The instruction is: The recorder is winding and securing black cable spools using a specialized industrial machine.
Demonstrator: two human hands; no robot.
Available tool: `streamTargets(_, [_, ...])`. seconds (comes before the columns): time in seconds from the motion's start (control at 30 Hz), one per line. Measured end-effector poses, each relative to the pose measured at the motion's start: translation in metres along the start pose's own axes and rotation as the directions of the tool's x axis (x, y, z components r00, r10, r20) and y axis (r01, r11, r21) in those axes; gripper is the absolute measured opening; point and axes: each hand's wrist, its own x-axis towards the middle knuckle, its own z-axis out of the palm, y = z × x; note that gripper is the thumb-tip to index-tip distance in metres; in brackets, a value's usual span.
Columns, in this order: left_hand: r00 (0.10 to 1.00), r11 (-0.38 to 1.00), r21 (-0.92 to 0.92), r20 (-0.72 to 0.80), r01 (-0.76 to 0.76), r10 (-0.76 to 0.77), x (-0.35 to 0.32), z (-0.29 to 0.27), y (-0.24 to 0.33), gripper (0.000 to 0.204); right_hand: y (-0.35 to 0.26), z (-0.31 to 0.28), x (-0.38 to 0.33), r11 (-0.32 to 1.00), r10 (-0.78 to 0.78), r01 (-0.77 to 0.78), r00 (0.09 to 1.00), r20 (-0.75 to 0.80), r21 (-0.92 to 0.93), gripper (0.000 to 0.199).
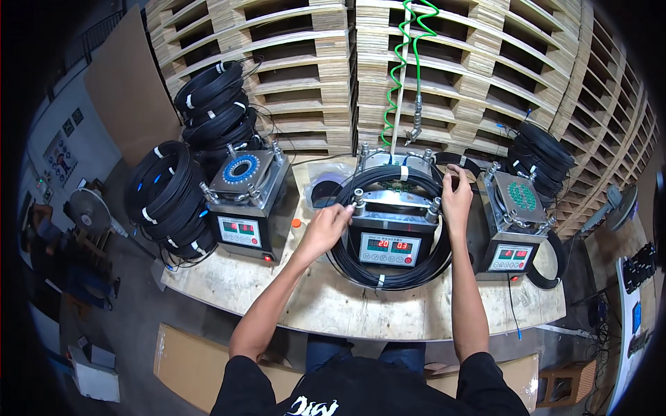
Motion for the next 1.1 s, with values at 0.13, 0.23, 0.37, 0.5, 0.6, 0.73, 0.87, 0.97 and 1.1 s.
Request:
streamTargets(0.13, [0.964,0.918,-0.323,0.206,0.229,-0.168,0.005,0.031,0.024,0.058,-0.004,-0.003,0.001,0.996,0.088,-0.089,0.996,0.005,0.013,0.025])
streamTargets(0.23, [0.964,0.813,-0.518,0.128,0.267,-0.235,0.012,0.062,0.033,0.055,0.004,-0.003,0.003,0.997,0.016,-0.01,0.996,-0.088,0.072,0.024])
streamTargets(0.37, [0.917,0.573,-0.745,0.13,0.341,-0.377,0.019,0.078,0.04,0.047,-0.014,-0.01,-0.004,0.992,0.008,0.024,0.966,-0.259,0.12,0.02])
streamTargets(0.5, [0.896,0.684,-0.579,0.28,0.443,-0.344,0.017,0.052,0.039,0.052,-0.017,-0.03,-0.044,0.996,0.091,-0.091,0.982,-0.166,0.002,0.016])
streamTargets(0.6, [0.991,0.879,-0.463,-0.008,0.114,-0.133,0.008,0.037,0.032,0.052,-0.022,-0.042,-0.069,0.958,0.271,-0.269,0.963,0.007,-0.101,0.029])
streamTargets(0.73, [0.854,0.98,0.0,-0.49,-0.199,0.174,0.013,0.027,0.026,0.028,-0.013,-0.04,-0.076,0.978,0.202,-0.202,0.979,0.011,0.058,0.029])
streamTargets(0.87, [0.846,0.95,0.19,-0.436,-0.248,0.308,0.02,0.036,0.012,0.055,-0.007,-0.036,-0.081,0.987,0.099,-0.096,0.995,-0.016,0.127,0.022])
streamTargets(0.97, [0.894,0.958,0.17,-0.35,-0.233,0.28,0.02,0.044,0.004,0.075,0.016,-0.039,-0.087,0.997,-0.073,0.073,0.997,0.0,0.029,0.026])
streamTargets(1.1, [0.888,0.9,0.412,-0.348,-0.143,0.3,0.014,0.039,0.008,0.079,-0.017,-0.055,-0.08,0.986,0.157,-0.158,0.987,0.026,0.05,0.031])
